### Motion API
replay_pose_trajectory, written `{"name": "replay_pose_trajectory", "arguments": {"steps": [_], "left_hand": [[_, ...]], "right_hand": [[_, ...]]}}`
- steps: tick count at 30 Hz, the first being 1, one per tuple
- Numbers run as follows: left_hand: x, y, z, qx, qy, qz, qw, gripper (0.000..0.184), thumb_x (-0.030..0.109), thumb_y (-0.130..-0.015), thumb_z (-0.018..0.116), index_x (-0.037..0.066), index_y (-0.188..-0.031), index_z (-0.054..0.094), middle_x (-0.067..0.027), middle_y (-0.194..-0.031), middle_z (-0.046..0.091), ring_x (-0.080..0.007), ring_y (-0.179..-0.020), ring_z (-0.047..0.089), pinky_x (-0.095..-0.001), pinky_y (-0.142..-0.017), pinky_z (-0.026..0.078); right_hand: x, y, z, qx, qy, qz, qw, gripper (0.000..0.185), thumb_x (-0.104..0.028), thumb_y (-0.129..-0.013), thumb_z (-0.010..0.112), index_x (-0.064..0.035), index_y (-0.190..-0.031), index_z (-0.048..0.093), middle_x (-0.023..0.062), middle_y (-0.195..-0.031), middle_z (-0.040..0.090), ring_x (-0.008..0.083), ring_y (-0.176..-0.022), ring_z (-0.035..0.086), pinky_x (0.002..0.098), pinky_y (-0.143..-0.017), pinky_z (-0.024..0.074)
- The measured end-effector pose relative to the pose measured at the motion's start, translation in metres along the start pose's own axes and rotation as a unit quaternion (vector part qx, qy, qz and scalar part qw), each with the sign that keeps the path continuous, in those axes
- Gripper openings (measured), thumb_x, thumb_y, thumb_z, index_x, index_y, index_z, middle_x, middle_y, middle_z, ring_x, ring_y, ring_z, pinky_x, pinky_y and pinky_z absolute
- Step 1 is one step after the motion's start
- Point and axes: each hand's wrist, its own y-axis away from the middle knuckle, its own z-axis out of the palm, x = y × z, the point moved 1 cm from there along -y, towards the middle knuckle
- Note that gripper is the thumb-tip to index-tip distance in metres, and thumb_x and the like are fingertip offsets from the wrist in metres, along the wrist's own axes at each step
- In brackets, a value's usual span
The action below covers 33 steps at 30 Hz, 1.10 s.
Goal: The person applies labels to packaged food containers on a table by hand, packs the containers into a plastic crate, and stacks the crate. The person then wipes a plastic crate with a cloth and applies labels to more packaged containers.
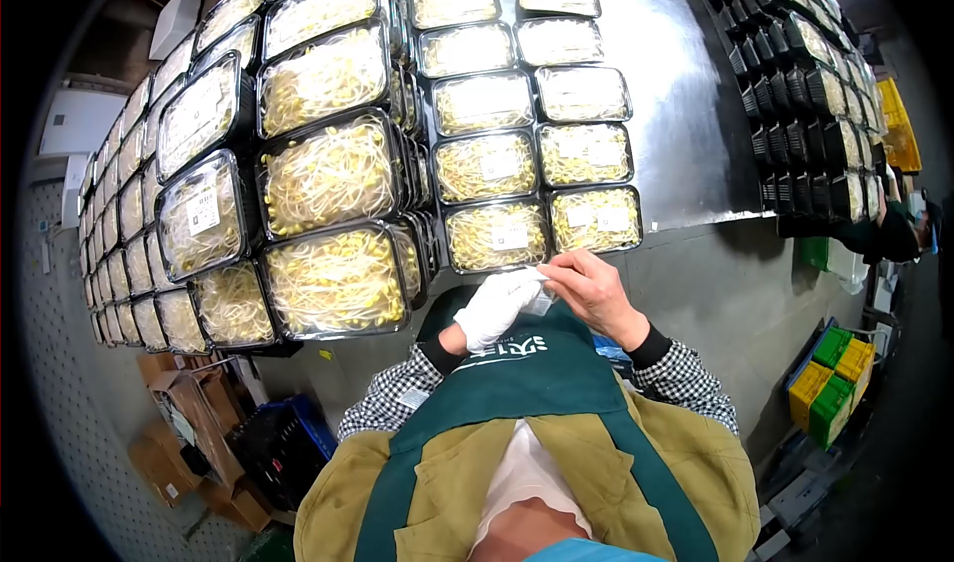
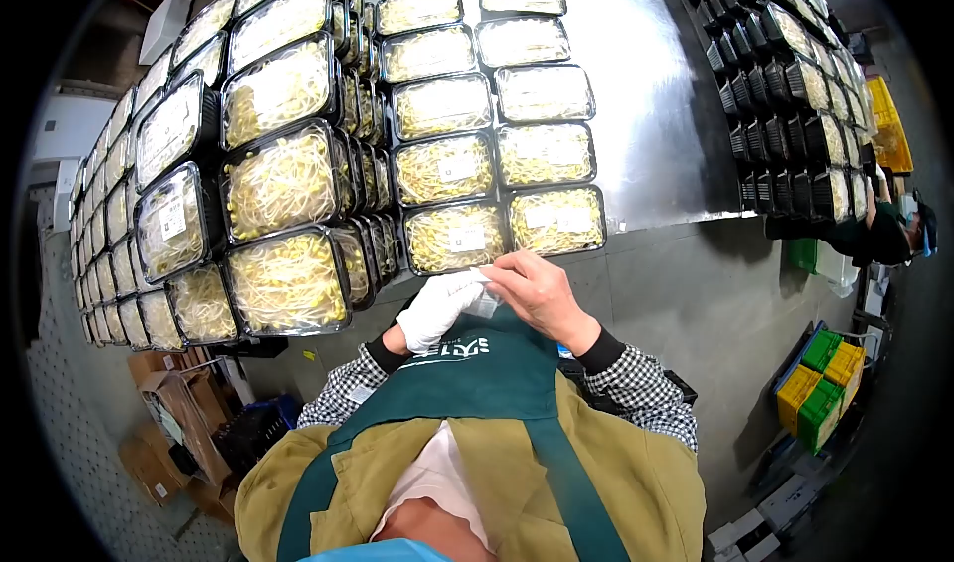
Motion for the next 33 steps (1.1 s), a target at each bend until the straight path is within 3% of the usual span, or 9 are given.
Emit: {"name": "replay_pose_trajectory", "arguments": {"steps": [4, 7, 9, 11, 14, 16, 19, 25, 33], "left_hand": [[0.006, -0.014, -0.001, 0.008, -0.105, -0.004, 0.994, 0.033, 0.019, -0.097, 0.047, -0.003, -0.120, 0.056, -0.0106, -0.108, 0.066, -0.0153, -0.092, 0.061, -0.0277, -0.085, 0.047], [0.007, -0.021, -0.002, -0.021, -0.050, -0.008, 0.998, 0.034, 0.021, -0.098, 0.046, -0.001, -0.122, 0.055, -0.0106, -0.108, 0.065, -0.0165, -0.093, 0.063, -0.0283, -0.085, 0.048], [0.004, -0.021, 0.002, -0.013, 0.135, -0.032, 0.990, 0.034, 0.024, -0.099, 0.044, 0.001, -0.122, 0.056, -0.0096, -0.103, 0.066, -0.0161, -0.090, 0.063, -0.0282, -0.082, 0.050], [0.001, -0.022, -0.001, 0.008, 0.157, -0.036, 0.987, 0.037, 0.025, -0.099, 0.044, 0.001, -0.126, 0.051, -0.0102, -0.108, 0.065, -0.0165, -0.096, 0.063, -0.0293, -0.085, 0.050], [0.001, -0.024, 0.000, 0.063, 0.160, -0.023, 0.985, 0.038, 0.021, -0.100, 0.043, -0.002, -0.130, 0.046, -0.0121, -0.114, 0.063, -0.0175, -0.098, 0.062, -0.0301, -0.088, 0.049], [0.006, -0.025, 0.000, 0.090, 0.142, -0.010, 0.986, 0.037, 0.020, -0.100, 0.042, -0.002, -0.130, 0.047, -0.0118, -0.114, 0.063, -0.0173, -0.098, 0.062, -0.0302, -0.088, 0.049], [-0.001, -0.030, 0.001, 0.120, 0.184, -0.001, 0.976, 0.038, 0.020, -0.101, 0.041, -0.004, -0.129, 0.046, -0.0127, -0.116, 0.062, -0.0180, -0.100, 0.062, -0.0301, -0.089, 0.048], [-0.028, -0.033, -0.005, 0.156, 0.162, -0.057, 0.973, 0.034, 0.015, -0.101, 0.038, -0.006, -0.125, 0.048, -0.0131, -0.116, 0.062, -0.0186, -0.102, 0.062, -0.0293, -0.092, 0.047], [-0.023, -0.037, -0.017, 0.168, 0.135, -0.020, 0.976, 0.032, 0.009, -0.100, 0.037, -0.006, -0.126, 0.048, -0.0123, -0.115, 0.063, -0.0164, -0.102, 0.062, -0.0282, -0.090, 0.047]], "right_hand": [[0.022, -0.014, -0.004, -0.015, -0.103, 0.032, 0.994, 0.013, -0.010, -0.085, 0.064, -0.0040, -0.096, 0.065, 0.0070, -0.080, 0.061, 0.0202, -0.069, 0.060, 0.0298, -0.060, 0.0485], [0.074, -0.024, -0.009, -0.228, -0.411, 0.308, 0.827, 0.016, -0.017, -0.091, 0.059, -0.0016, -0.093, 0.065, 0.0039, -0.073, 0.063, 0.0132, -0.063, 0.059, 0.0257, -0.058, 0.0484], [0.106, -0.052, -0.020, -0.174, -0.486, 0.399, 0.757, 0.022, -0.022, -0.092, 0.060, -0.0012, -0.090, 0.065, 0.0019, -0.072, 0.062, 0.0079, -0.063, 0.058, 0.0218, -0.060, 0.0493], [0.150, -0.100, -0.027, -0.054, -0.389, 0.359, 0.847, 0.024, -0.023, -0.091, 0.061, 0.0006, -0.094, 0.066, 0.0033, -0.078, 0.066, 0.0086, -0.070, 0.060, 0.0222, -0.065, 0.0489], [0.195, -0.197, -0.021, 0.125, -0.118, 0.086, 0.981, 0.016, -0.014, -0.086, 0.065, -0.0009, -0.095, 0.067, 0.0105, -0.092, 0.069, 0.0144, -0.079, 0.065, 0.0279, -0.072, 0.0502], [0.223, -0.270, -0.003, 0.156, -0.017, -0.066, 0.985, 0.009, -0.008, -0.081, 0.066, -0.0033, -0.089, 0.067, 0.0111, -0.092, 0.066, 0.0267, -0.086, 0.063, 0.0325, -0.076, 0.0495], [0.249, -0.370, 0.035, 0.128, 0.030, -0.201, 0.971, 0.009, -0.008, -0.080, 0.067, -0.0048, -0.088, 0.066, 0.0076, -0.095, 0.065, 0.0256, -0.090, 0.061, 0.0336, -0.077, 0.0495], [0.295, -0.472, 0.101, 0.070, 0.021, -0.252, 0.965, 0.015, -0.003, -0.075, 0.065, -0.0059, -0.090, 0.067, 0.0056, -0.096, 0.065, 0.0251, -0.093, 0.060, 0.0337, -0.082, 0.0492], [0.298, -0.466, 0.101, 0.038, 0.193, -0.274, 0.941, 0.020, -0.021, -0.080, 0.064, -0.0153, -0.098, 0.069, -0.0011, -0.103, 0.066, 0.0196, -0.097, 0.054, 0.0361, -0.087, 0.0398]]}}
